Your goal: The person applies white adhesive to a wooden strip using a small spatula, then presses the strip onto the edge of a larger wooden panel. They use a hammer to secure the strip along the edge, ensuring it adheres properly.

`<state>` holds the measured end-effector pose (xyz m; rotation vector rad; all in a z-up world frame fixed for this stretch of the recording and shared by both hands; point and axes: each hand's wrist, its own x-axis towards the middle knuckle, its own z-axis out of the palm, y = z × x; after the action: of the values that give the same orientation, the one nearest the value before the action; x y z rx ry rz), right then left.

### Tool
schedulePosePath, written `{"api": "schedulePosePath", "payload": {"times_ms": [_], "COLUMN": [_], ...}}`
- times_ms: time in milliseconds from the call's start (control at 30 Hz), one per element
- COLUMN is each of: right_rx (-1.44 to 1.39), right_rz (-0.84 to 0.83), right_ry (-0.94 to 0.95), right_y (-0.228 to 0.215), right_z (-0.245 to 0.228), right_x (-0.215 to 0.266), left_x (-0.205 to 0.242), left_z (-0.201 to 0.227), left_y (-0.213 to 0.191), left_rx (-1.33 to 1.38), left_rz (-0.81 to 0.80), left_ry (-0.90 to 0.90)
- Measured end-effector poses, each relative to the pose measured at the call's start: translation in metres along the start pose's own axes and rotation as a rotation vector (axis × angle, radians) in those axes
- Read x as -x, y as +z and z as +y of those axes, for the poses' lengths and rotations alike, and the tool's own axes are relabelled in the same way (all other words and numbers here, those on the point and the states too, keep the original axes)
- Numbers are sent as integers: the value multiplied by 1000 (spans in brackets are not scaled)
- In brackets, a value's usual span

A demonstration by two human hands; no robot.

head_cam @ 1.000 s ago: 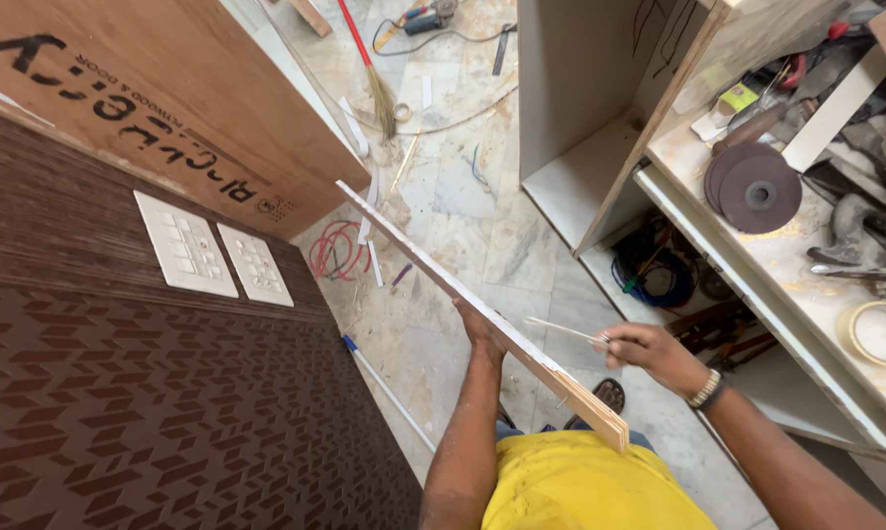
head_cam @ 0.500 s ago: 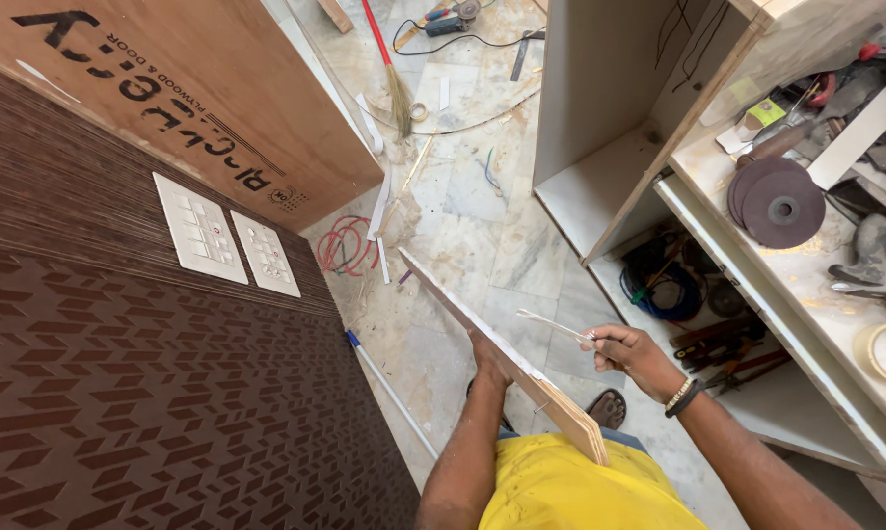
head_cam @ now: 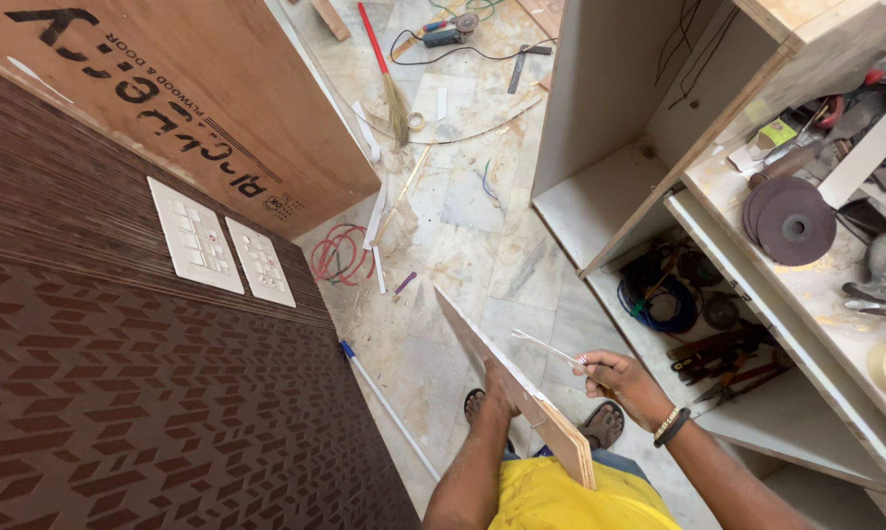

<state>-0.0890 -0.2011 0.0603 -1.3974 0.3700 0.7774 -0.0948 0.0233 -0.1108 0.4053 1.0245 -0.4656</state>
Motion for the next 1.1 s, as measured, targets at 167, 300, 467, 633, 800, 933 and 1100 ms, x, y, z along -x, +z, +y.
{"api": "schedulePosePath", "payload": {"times_ms": [167, 300, 467, 633, 800, 933, 1100], "right_rx": [-4, 2, -14, 41, 19, 9, 14], "right_rz": [26, 37, 26, 51, 41, 5, -44], "right_ry": [35, 54, 42, 89, 52, 37, 55], "right_y": [15, 27, 42, 58, 62, 65, 57], "right_z": [4, 11, 20, 20, 26, 31, 25], "right_x": [-1, -10, -23, -30, -38, -41, -36], "left_x": [3, 8, 10, 9, 15, 26, 37], "left_z": [4, 11, 19, 23, 30, 28, 3], "left_y": [-12, -18, -26, -34, -49, -51, -42], "left_rx": [-23, -41, -69, -30, -50, -18, 71], "left_rz": [-34, -90, -55, -34, -67, -61, -60], "left_ry": [-43, -77, -95, -138, -111, -54, -44]}}
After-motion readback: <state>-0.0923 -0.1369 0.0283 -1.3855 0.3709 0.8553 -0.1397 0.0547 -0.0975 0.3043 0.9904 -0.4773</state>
